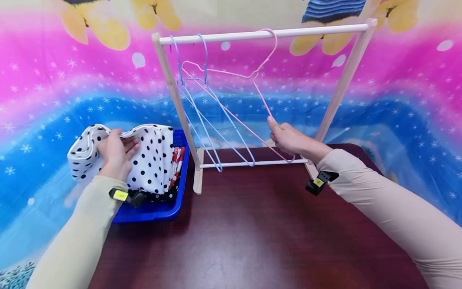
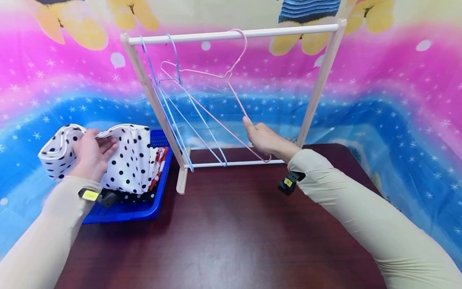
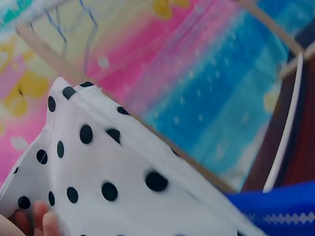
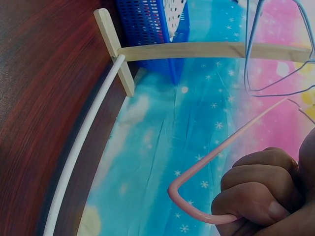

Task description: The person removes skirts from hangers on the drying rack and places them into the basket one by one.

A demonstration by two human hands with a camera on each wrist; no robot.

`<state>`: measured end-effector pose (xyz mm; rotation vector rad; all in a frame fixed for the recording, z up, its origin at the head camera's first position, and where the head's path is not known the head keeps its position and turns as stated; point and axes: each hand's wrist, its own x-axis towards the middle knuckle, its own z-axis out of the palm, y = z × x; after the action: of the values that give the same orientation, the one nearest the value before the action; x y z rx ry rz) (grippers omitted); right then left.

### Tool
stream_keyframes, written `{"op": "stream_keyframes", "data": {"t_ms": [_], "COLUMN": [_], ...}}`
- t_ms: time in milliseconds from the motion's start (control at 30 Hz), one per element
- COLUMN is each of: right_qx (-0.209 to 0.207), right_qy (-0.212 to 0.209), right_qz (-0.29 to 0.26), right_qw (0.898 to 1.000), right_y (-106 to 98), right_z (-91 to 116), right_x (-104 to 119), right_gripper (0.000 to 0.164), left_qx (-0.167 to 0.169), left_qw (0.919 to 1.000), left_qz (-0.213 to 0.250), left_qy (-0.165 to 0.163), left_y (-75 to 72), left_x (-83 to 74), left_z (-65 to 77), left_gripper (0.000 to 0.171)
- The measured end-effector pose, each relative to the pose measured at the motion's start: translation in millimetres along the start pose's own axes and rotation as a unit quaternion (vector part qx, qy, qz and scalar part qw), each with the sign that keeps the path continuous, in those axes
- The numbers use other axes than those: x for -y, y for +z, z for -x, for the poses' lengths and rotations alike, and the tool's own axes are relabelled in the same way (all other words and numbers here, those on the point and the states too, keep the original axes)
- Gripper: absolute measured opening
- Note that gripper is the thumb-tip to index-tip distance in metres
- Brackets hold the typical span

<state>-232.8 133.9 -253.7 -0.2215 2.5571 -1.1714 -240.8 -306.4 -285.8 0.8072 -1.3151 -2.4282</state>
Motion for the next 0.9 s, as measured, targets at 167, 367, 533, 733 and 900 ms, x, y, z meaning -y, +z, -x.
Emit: {"op": "stream_keyframes", "data": {"t_ms": [167, 367, 533, 733, 900], "right_qx": [-0.003, -0.005, 0.0, 0.005, 0.007], "right_qy": [-0.003, -0.006, -0.006, -0.013, -0.012], "right_qz": [0.005, 0.011, 0.004, 0.004, -0.01], "right_qw": [1.0, 1.0, 1.0, 1.0, 1.0], "right_y": [0, 0, 1, 1, 0], "right_z": [1, 1, 2, 2, 2], "right_x": [0, 1, 1, 1, 1], "right_gripper": [0.068, 0.067, 0.068, 0.068, 0.069], "left_qx": [0.0, -0.008, -0.006, 0.016, 0.086], "left_qw": [0.9957, 0.9875, 0.9828, 0.9712, 0.9384], "left_qz": [-0.092, -0.157, -0.184, -0.234, -0.333], "left_qy": [0.007, 0.004, -0.006, -0.043, -0.036], "left_y": [7.2, 10.8, 10.4, 9.6, 9.9], "left_x": [14.0, 31.7, 40.5, 48.3, 51.5], "left_z": [-25.6, -48.8, -60.0, -64.9, -60.1], "left_gripper": [0.015, 0.014, 0.016, 0.029, 0.06]}}
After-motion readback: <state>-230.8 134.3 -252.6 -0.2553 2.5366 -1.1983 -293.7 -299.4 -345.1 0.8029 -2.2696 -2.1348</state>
